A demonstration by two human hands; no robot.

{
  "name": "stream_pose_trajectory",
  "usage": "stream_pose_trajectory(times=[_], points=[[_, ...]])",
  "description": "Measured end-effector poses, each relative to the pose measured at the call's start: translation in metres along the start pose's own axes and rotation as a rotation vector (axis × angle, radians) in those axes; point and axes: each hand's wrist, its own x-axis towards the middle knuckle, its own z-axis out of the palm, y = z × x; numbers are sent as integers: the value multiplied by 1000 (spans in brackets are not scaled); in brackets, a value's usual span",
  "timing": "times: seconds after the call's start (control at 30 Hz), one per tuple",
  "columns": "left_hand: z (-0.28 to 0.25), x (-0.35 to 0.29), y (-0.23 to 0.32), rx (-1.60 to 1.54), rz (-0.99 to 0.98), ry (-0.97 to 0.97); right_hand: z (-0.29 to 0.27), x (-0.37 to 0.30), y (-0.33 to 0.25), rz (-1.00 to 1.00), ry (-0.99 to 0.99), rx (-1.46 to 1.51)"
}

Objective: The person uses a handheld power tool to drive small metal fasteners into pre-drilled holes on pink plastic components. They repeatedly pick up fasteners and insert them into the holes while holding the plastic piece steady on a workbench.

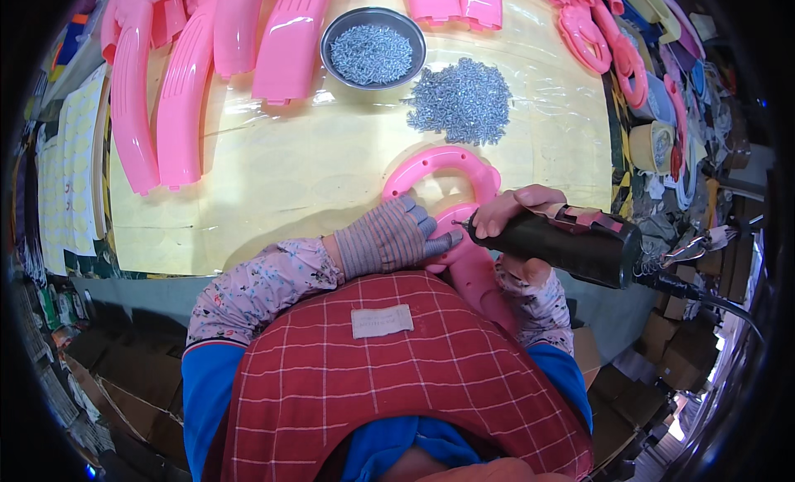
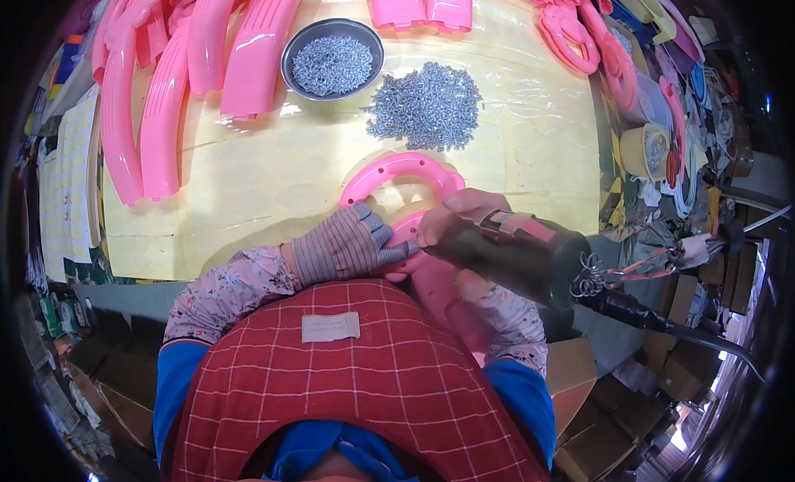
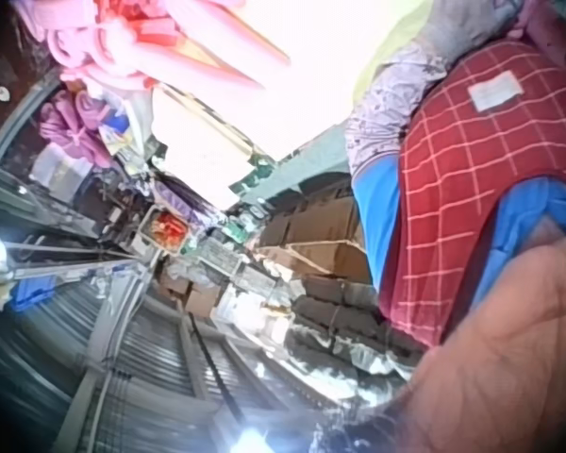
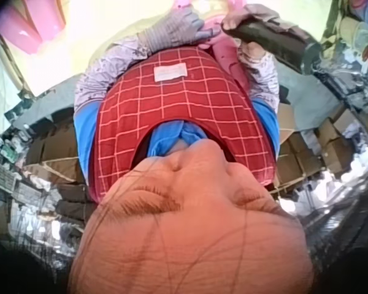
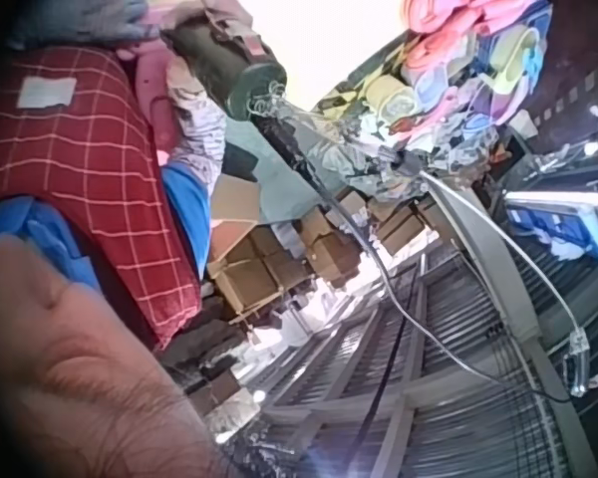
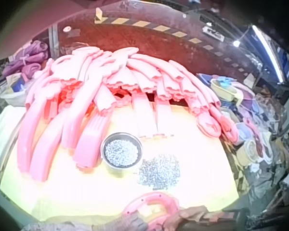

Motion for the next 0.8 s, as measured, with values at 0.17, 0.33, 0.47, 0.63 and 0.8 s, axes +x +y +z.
stream_pose_trajectory(times=[0.17,0.33,0.47,0.63,0.8], points=[[-2,0,2,11,-18,1,-6,0,9,-30,-126,22],[6,-4,1,61,41,118,-1,-2,5,144,-203,27],[-1,1,3,37,13,45,-20,15,26,229,-253,293],[-2,0,8,3,-117,44,-32,55,1,-66,121,113],[-9,-8,8,-23,-166,52,-123,113,-8,51,529,-495]])
